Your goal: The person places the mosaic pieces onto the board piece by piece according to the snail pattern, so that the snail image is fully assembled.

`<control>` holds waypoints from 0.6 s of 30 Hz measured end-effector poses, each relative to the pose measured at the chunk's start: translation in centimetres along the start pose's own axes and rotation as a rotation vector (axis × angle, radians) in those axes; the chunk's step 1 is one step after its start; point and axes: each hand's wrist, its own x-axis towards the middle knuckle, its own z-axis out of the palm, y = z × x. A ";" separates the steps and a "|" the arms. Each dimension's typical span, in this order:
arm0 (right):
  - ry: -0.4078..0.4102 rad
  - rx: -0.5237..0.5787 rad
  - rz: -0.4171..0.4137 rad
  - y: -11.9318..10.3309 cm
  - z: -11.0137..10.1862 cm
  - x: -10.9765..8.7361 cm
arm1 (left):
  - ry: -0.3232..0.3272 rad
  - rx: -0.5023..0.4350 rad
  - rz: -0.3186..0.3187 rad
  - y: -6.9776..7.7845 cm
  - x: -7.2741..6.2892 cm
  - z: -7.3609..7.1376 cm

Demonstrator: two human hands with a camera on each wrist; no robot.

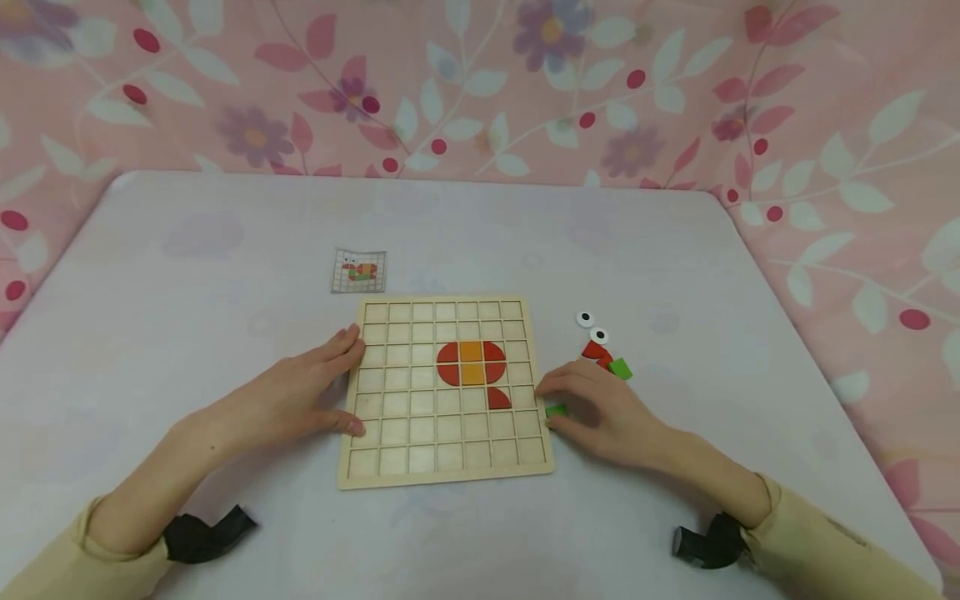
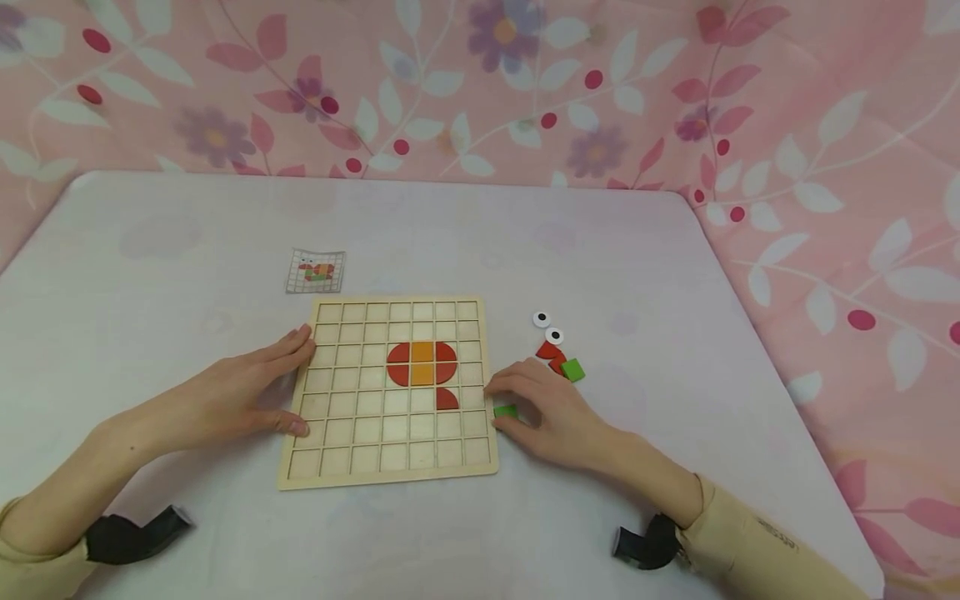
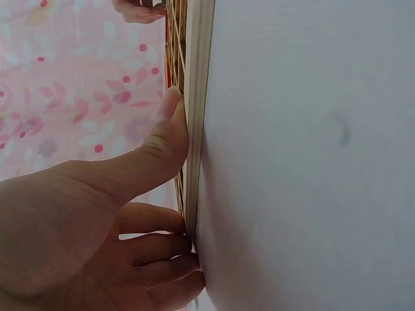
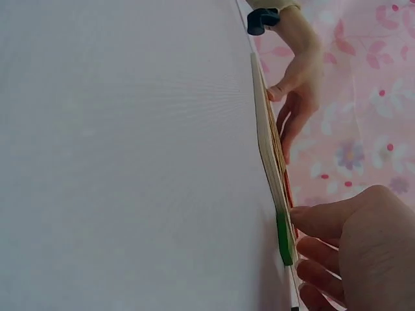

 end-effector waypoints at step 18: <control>0.063 0.085 0.061 0.8 -0.5 -1.8 | 0.005 -0.001 0.013 0.1 0.0 -0.1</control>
